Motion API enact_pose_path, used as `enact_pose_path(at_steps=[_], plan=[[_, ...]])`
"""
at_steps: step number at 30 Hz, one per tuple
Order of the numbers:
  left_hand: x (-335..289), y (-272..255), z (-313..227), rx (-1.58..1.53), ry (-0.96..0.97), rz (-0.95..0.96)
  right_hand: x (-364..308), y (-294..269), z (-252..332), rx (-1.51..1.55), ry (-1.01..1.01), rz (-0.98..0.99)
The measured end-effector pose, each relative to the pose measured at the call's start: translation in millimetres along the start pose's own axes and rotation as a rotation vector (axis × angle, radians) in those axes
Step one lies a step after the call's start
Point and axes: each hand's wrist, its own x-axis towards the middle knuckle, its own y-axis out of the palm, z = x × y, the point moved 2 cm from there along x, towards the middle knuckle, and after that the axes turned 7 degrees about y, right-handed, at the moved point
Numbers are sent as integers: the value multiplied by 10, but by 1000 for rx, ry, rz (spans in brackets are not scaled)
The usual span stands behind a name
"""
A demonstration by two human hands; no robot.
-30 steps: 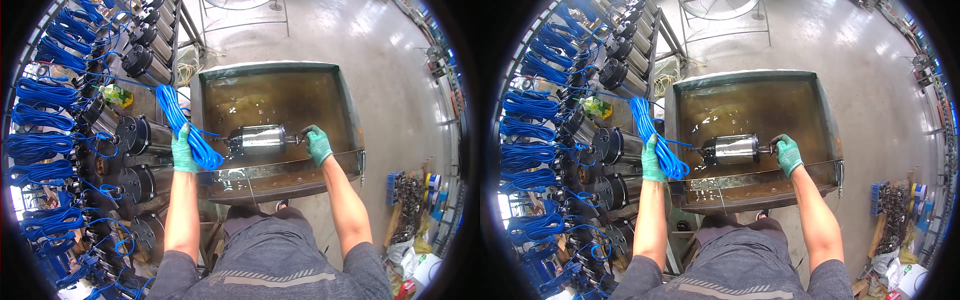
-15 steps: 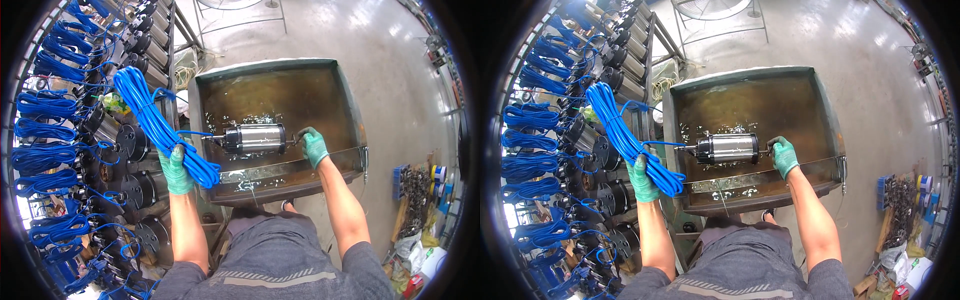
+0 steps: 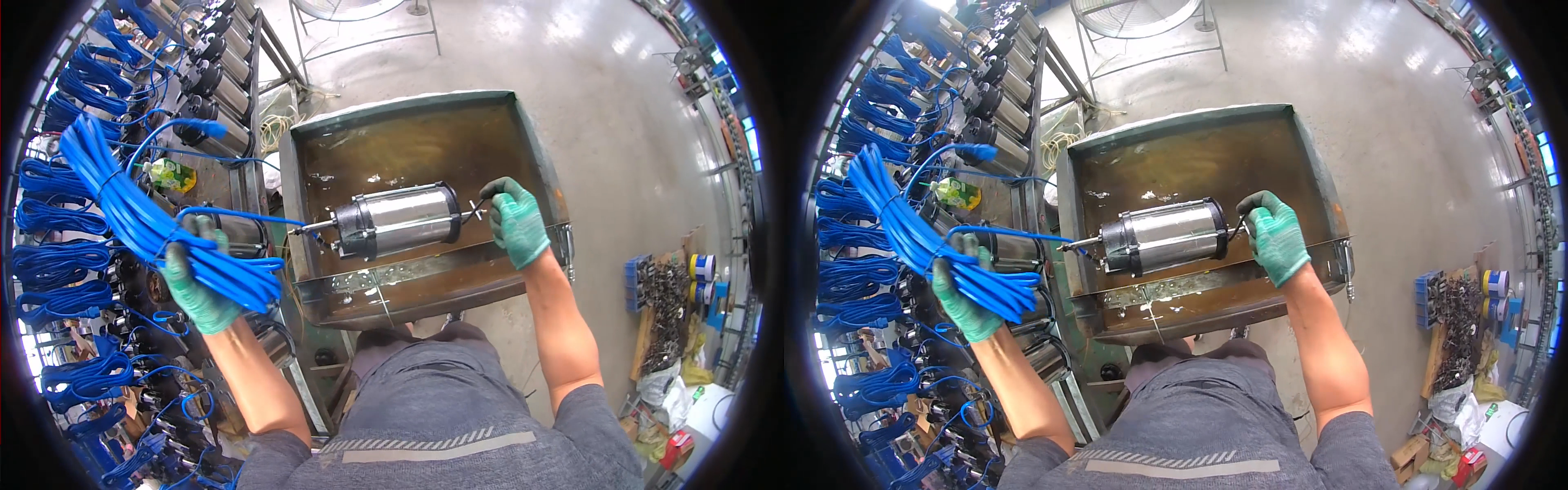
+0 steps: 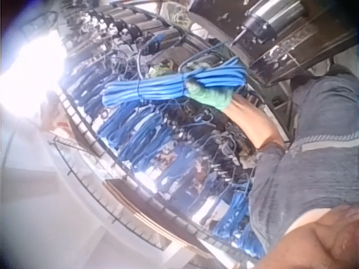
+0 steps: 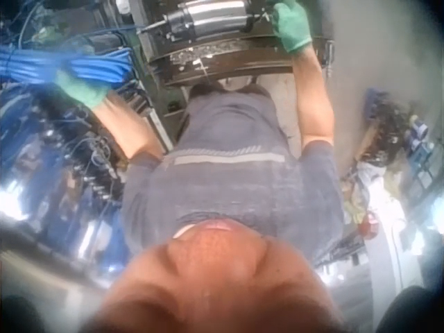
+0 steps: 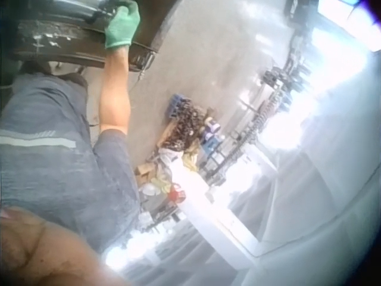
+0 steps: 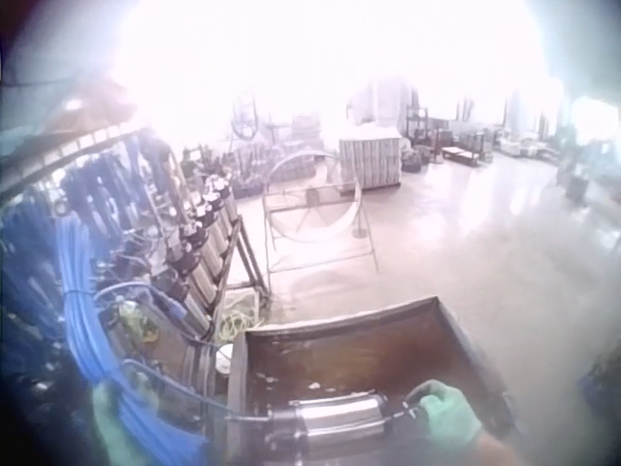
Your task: The person lifts a submersible pump and places it into a water-filled testing tank, holding the blue power cable while ensuring the pump is submerged.
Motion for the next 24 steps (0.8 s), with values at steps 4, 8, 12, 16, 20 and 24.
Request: enact_pose_path(at_steps=[4,8,12,16,20,24], plan=[[20,-147,-218,-195,6,6,-411,-153,442,10,-35,15],[-147,-32,-525,-115,72,17,-757,-222,720,17,-57,47],[-283,137,-731,-37,105,-32,-1015,-324,780,3,-70,21],[-481,443,-750,39,121,-31,-1132,-490,676,-13,-52,54],[-759,90,-714,84,49,36,-1236,-517,523,-38,33,80],[-1024,119,-556,154,34,-78,-1219,-544,283,-52,77,88]])
